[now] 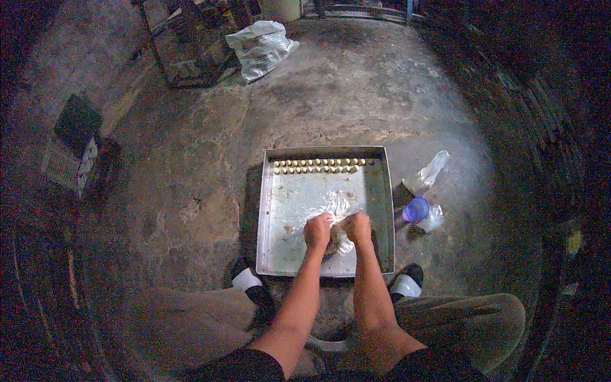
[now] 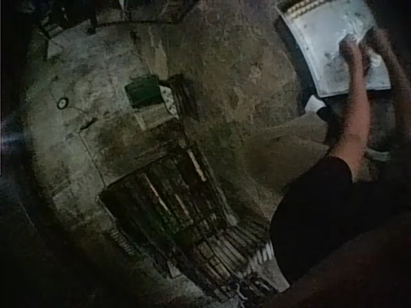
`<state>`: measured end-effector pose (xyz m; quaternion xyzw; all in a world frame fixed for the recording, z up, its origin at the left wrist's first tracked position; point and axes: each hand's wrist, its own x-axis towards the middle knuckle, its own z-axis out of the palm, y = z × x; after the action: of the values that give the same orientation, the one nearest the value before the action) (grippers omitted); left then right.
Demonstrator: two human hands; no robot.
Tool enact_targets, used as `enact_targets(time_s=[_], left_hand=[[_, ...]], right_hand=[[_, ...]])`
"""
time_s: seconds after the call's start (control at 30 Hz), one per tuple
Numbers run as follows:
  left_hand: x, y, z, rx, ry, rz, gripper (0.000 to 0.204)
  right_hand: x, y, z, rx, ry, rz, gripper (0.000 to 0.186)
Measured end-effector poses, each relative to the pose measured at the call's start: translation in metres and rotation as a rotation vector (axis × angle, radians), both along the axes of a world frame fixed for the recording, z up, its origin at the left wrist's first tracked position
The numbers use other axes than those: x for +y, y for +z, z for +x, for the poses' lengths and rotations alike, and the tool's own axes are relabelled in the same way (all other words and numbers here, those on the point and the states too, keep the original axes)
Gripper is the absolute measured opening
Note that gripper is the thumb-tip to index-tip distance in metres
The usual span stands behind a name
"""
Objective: The person pours white powder from a plastic bag onto a tray of small dough balls, adds liquid from a blue cup, and mixes the ingredients together by hand.
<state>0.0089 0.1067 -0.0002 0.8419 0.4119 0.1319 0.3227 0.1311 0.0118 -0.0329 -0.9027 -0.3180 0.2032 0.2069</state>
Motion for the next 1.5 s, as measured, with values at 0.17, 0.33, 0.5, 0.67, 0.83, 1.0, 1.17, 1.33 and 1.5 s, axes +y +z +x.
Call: enact_targets(time_s=[0.17,0.33,0.5,0.67,0.83,1.0,1.17,1.33,1.5], left_hand=[[0.029,-0.016,-0.023,-0.002,0.076,-0.068,0.019],[0.022,-0.021,-0.015,-0.134,0.083,0.047,0.022],[0.02,0.011,-0.015,0.035,0.035,-0.141,0.023],[0.033,-0.002,0.0,-0.015,-0.042,-0.112,0.025],[0.057,-0.054,0.004,-0.022,-0.332,0.189,0.037],[0.02,-0.029,-0.003,-0.034,-0.284,-0.217,0.039],[0.007,0.001,0.009,0.156,-0.344,-0.063,0.029],[0.023,-0.018,-0.029,-0.187,0.074,-0.172,0.016],[0.013,0.013,-0.006,-0.015,0.22,-0.183,0.023]], right_hand=[[0.021,0.042,-0.014,0.039,-0.1,-0.048,0.028],[0.021,0.034,0.003,-0.024,-0.093,0.012,0.031],[0.021,0.069,-0.002,0.164,-0.126,-0.084,0.022],[0.016,0.036,0.002,0.1,-0.077,-0.133,0.016],[0.031,0.018,0.01,0.049,0.104,-0.063,0.025],[0.035,0.043,-0.001,0.076,-0.159,0.092,0.038],[0.02,-0.021,-0.003,-0.086,-0.083,0.116,0.04],[0.042,0.015,-0.045,-0.043,0.152,0.062,0.016],[0.008,0.001,-0.019,-0.077,-0.024,0.164,0.02]])
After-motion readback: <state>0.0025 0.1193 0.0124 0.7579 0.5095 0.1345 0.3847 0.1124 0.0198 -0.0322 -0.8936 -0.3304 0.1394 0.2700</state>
